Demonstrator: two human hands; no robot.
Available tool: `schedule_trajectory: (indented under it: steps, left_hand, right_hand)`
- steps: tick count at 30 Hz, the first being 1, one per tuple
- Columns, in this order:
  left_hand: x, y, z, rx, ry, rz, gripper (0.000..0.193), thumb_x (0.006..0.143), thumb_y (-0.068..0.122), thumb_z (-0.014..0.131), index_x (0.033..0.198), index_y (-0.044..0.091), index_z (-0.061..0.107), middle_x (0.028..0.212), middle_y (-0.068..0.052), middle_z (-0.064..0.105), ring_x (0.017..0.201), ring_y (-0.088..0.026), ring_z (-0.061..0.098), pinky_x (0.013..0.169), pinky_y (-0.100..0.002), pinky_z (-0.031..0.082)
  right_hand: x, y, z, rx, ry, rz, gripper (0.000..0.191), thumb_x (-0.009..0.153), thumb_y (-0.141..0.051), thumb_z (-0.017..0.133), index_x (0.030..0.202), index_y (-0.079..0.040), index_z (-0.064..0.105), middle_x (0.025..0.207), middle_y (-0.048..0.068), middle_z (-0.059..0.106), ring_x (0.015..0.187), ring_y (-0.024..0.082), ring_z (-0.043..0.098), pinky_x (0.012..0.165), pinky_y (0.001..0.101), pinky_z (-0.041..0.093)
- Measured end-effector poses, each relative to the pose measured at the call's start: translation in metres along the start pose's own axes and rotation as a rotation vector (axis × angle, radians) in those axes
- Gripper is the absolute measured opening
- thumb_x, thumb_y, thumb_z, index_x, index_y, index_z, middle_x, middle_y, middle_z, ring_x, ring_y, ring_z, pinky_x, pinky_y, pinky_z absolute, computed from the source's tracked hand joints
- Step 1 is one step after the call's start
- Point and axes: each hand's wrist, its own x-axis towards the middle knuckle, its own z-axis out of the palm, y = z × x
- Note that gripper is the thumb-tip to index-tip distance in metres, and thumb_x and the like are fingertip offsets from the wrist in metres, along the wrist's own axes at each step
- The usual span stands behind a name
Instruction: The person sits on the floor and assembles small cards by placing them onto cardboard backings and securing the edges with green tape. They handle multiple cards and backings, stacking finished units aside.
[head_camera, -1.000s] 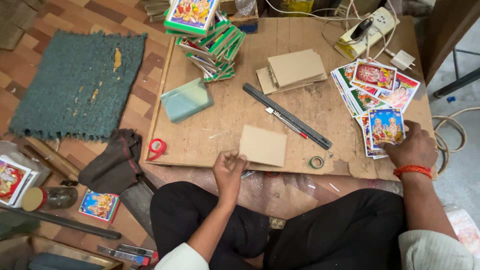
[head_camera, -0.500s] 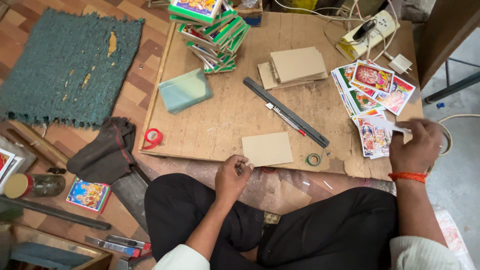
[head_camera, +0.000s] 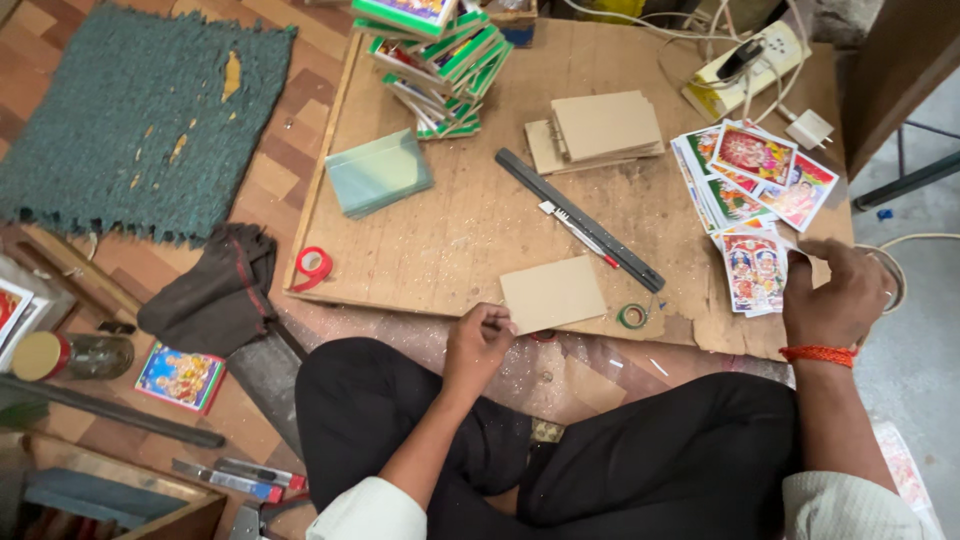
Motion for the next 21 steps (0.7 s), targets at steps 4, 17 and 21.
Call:
schedule_trajectory:
  steps: [4,17,21]
  left_hand:
    - [0.003,0.0,-0.004,0.044,-0.029,-0.086,0.02,0.086,0.012,0.074,0.104,0.004,0.07,0.086,-0.007,0.075,0.073,-0.014,0.072,0.067,-0.028,0.058]
    - [0.037,0.011,-0.026,0.42,0.116,0.312,0.046,0.078,0.019,0.084,0.12,0.011,0.066,0.113,-0.007,0.065,0.106,-0.031,0.059,0.094,-0.042,0.049]
    - [0.045,0.014,-0.016,0.508,0.047,0.243,0.061,0.066,0.026,0.091,0.121,0.014,0.068,0.117,-0.006,0.06,0.115,-0.031,0.053,0.098,-0.046,0.041]
  right_hand:
    - [0.012,-0.032,-0.003,0.217,-0.117,0.133,0.015,0.095,-0.003,0.072,0.11,-0.003,0.072,0.106,0.012,0.074,0.096,0.024,0.071,0.09,0.0344,0.055]
    - [0.035,-0.194,0.036,0.676,-1.096,0.353,0.061,0.078,-0.01,0.083,0.136,-0.009,0.062,0.066,0.007,0.062,0.056,0.014,0.057,0.047,0.0336,0.046]
    - [0.029,-0.195,0.048,0.501,-0.965,-0.018,0.058,0.079,-0.022,0.086,0.134,-0.021,0.068,0.071,0.007,0.067,0.061,0.018,0.065,0.059,0.0336,0.052]
